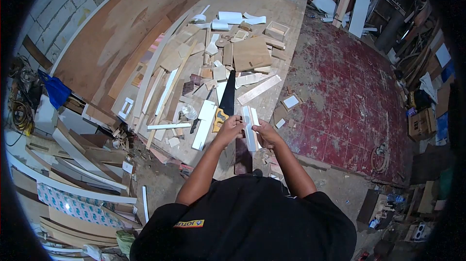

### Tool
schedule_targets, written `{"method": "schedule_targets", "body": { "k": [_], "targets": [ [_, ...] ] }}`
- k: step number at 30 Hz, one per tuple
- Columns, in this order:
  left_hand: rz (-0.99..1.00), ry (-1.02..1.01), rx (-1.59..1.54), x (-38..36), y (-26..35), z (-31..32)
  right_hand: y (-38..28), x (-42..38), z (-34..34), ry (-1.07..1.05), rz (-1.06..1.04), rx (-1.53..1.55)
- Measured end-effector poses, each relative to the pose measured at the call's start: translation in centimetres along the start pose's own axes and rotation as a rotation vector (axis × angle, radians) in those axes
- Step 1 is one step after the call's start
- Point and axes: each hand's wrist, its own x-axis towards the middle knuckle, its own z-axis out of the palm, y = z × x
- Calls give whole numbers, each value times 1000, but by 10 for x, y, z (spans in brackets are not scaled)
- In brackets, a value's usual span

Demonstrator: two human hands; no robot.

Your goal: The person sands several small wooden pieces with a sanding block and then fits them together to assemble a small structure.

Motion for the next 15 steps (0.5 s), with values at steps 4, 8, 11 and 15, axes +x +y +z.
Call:
{"method": "schedule_targets", "body": {
  "k": [4,8,11,15],
  "targets": [
    [-88,50,-57,-8,-10,5,8,9,-6,176,-44,-195],
    [28,65,157,-12,-16,5,15,14,-9,308,-81,-444],
    [90,135,382,-18,-10,11,16,14,0,334,-138,-462],
    [122,214,445,-17,-13,13,11,10,11,369,-162,-527]
  ]
}}
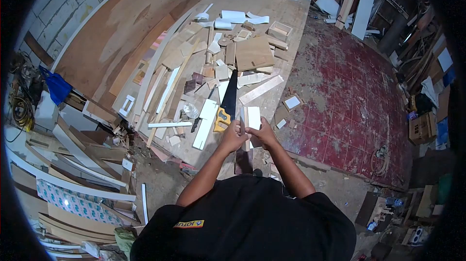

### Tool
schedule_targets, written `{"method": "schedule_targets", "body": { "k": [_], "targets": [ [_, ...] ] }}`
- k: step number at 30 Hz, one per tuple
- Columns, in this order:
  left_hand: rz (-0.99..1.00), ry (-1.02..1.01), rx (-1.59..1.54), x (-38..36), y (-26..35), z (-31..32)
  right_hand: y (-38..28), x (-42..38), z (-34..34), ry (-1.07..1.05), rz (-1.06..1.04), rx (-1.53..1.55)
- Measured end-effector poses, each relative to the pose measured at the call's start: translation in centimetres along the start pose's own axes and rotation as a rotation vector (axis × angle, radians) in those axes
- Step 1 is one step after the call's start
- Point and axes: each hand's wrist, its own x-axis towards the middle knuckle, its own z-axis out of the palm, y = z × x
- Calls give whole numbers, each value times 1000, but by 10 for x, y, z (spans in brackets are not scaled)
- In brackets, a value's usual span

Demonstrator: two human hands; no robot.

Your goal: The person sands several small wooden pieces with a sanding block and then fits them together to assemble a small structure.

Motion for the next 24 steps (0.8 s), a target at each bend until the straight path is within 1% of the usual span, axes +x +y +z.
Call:
{"method": "schedule_targets", "body": {
  "k": [2,3,4,5,6,7,8,9,11,12,13,14,15,16,17,19,20,21,23,24],
  "targets": [
    [-13,12,-1,0,-2,0,0,0,1,-1,-37,-34],
    [-35,-6,-91,1,-9,1,-1,-2,2,-2,-35,-34],
    [-58,-24,-181,2,-16,2,-3,-3,2,-9,21,-55],
    [-59,-22,-182,2,-23,1,-5,-4,3,-16,76,-75],
    [-145,-33,-305,3,-30,0,-5,-3,2,-19,77,-76],
    [-233,-43,-429,1,-37,-2,-4,-3,2,-6,165,-131],
    [-242,-39,-432,-3,-46,-7,-2,-3,2,5,252,-186],
    [-246,-33,-435,-6,-60,-12,3,-3,2,-1,255,-189],
    [-334,-1,-619,-11,-100,-22,21,-1,0,39,291,-134],
    [-367,30,-621,-18,-112,-30,26,-3,-1,59,250,-153],
    [-400,63,-624,-25,-122,-40,39,-2,-7,50,256,-157],
    [-445,83,-635,-32,-133,-51,52,0,-13,-6,237,-124],
    [-539,156,-638,-43,-113,-63,67,2,-17,-64,218,-90],
    [-535,165,-655,-48,-132,-75,74,0,-13,-2,223,-94],
    [-528,175,-673,-51,-151,-85,80,-3,-12,-17,229,-96],
    [-505,209,-691,-62,-138,-104,83,-7,-6,-8,314,-189],
    [-477,229,-705,-66,-128,-114,90,-7,2,7,311,-139],
    [-483,241,-708,-67,-131,-121,95,-6,8,-5,316,-142],
    [-373,205,-777,-68,-136,-135,106,-4,23,-2,341,-163],
    [-380,202,-773,-70,-139,-143,109,-2,30,-27,352,-192]
  ]
}}
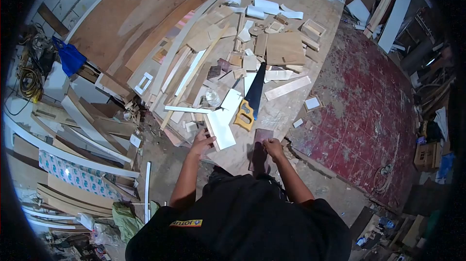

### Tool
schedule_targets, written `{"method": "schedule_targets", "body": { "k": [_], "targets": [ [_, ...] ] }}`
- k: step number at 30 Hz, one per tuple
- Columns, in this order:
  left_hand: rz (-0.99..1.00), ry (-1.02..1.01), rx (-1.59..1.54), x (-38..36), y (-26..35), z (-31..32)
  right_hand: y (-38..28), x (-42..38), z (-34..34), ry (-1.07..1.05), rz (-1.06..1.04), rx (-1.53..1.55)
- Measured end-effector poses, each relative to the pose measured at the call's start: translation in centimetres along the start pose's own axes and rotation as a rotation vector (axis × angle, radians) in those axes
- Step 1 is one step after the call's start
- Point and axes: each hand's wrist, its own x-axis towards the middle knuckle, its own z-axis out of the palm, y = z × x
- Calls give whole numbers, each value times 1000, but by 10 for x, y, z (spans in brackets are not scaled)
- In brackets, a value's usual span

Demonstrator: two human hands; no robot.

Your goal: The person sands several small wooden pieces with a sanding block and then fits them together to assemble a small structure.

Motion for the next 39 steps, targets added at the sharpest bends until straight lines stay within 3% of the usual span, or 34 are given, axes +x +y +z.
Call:
{"method": "schedule_targets", "body": {
  "k": [5,9,11,14,19,21,22,23,25,27,28,32,36,39],
  "targets": [
    [-50,-278,-325,9,23,-32,-4,14,52,16,-99,-11],
    [-65,-307,-339,32,17,-74,-19,17,87,-107,-41,-87],
    [-124,-276,-341,43,7,-97,-23,20,101,-73,-60,-243],
    [-192,-223,-276,45,2,-127,-24,22,124,-41,-154,-239],
    [-145,-169,-272,40,5,-176,-20,47,169,-39,-144,-195],
    [-115,-139,-305,32,14,-193,-28,63,197,56,-384,-466],
    [-48,-123,-330,26,21,-201,-33,75,213,36,-375,-535],
    [20,-106,-353,21,28,-209,-39,89,229,19,-501,-509],
    [56,-48,-340,13,34,-233,-63,111,263,70,-626,-846],
    [91,11,-330,6,37,-258,-81,121,294,161,-767,-949],
    [88,59,-322,4,37,-270,-95,124,304,76,-675,-1073],
    [126,228,-340,-10,56,-290,-104,137,337,169,-731,-1298],
    [173,262,-412,-3,58,-298,-107,129,344,199,-753,-1321],
    [83,335,-382,11,57,-289,-101,116,339,172,-716,-1275]
  ]
}}
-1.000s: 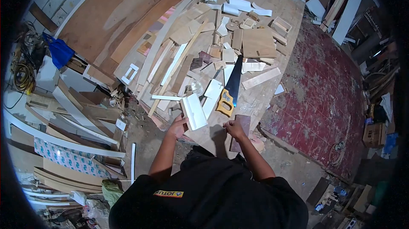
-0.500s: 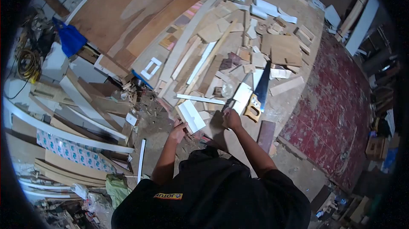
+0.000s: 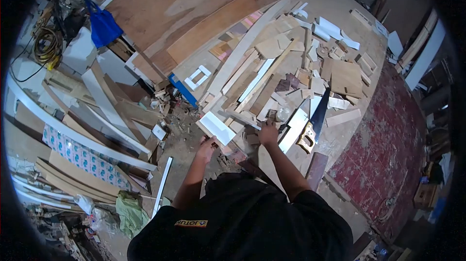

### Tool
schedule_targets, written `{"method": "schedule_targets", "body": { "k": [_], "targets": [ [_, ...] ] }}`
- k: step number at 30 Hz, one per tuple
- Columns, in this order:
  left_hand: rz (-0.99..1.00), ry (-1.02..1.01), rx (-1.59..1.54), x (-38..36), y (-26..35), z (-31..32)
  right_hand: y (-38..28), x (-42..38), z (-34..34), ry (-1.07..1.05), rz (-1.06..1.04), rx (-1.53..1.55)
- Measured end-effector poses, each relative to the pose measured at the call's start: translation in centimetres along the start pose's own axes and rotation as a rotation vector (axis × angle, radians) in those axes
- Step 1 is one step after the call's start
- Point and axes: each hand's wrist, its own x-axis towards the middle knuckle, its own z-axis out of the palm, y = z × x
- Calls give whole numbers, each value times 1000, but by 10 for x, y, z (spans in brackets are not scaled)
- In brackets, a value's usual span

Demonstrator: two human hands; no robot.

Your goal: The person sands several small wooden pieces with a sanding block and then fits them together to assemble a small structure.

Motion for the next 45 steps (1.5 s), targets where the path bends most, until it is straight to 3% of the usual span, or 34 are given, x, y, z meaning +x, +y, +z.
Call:
{"method": "schedule_targets", "body": {
  "k": [3,9,11,12,15,16,19,20,22,24,32,37,43,45],
  "targets": [
    [-57,-162,46,15,-10,15,-2,-19,-12,-77,225,354],
    [-99,-365,103,27,-29,77,-5,-57,-67,-105,205,705],
    [-102,-326,163,29,-34,97,-1,-66,-63,-53,204,829],
    [-94,-270,219,28,-35,106,2,-71,-60,-43,216,825],
    [-54,-348,186,26,-37,132,11,-77,-53,306,-9,741],
    [-61,-361,190,27,-37,138,15,-81,-52,315,2,734],
    [-67,-411,319,30,-36,149,20,-89,-53,139,344,842],
    [-28,-432,366,30,-37,151,24,-92,-56,141,350,839],
    [7,-455,412,27,-39,160,27,-97,-81,-75,494,1096],
    [5,-438,430,21,-42,166,38,-100,-77,-135,474,1124],
    [64,-500,498,24,-56,181,57,-108,-68,35,450,1079],
    [53,-549,452,16,-57,194,62,-114,-83,38,499,1153],
    [35,-648,458,4,-47,206,71,-122,-97,24,481,1223],
    [64,-757,396,2,-42,207,75,-124,-97,91,365,1128]
  ]
}}
